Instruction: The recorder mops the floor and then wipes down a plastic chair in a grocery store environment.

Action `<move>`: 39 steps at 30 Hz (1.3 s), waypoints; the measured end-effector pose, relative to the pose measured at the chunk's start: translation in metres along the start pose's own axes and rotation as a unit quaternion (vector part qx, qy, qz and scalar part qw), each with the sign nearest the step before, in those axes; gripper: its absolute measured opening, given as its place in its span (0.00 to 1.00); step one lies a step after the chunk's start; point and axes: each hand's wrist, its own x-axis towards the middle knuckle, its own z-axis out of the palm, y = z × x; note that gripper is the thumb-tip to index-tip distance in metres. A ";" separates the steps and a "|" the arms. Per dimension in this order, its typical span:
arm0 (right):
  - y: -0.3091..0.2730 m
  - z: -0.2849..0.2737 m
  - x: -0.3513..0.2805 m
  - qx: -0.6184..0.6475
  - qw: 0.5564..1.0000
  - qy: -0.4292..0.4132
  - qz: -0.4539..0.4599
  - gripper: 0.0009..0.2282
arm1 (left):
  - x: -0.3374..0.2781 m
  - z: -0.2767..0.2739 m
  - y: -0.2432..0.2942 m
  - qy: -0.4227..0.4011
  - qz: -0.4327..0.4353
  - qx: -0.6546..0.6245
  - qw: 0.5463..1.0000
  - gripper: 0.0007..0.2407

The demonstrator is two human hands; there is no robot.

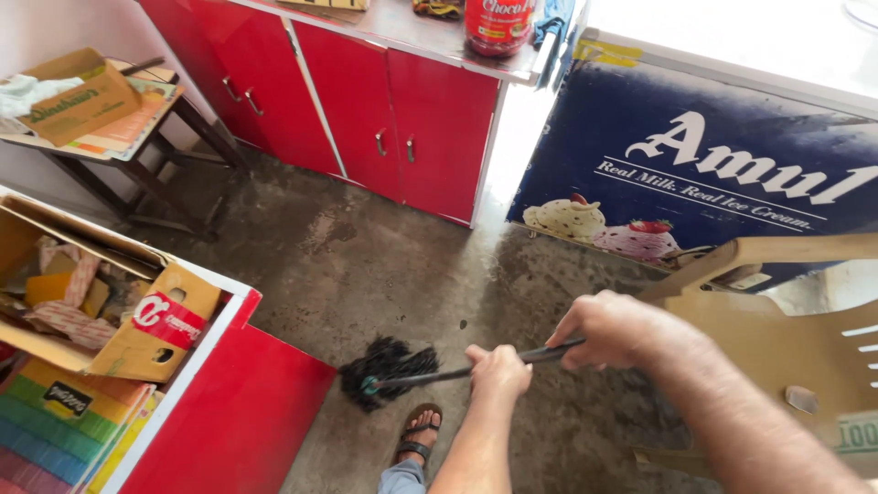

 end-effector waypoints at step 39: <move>-0.037 0.003 -0.022 0.114 0.970 0.185 0.106 0.04 | 0.017 -0.045 0.072 -0.141 0.349 0.213 0.901 0.22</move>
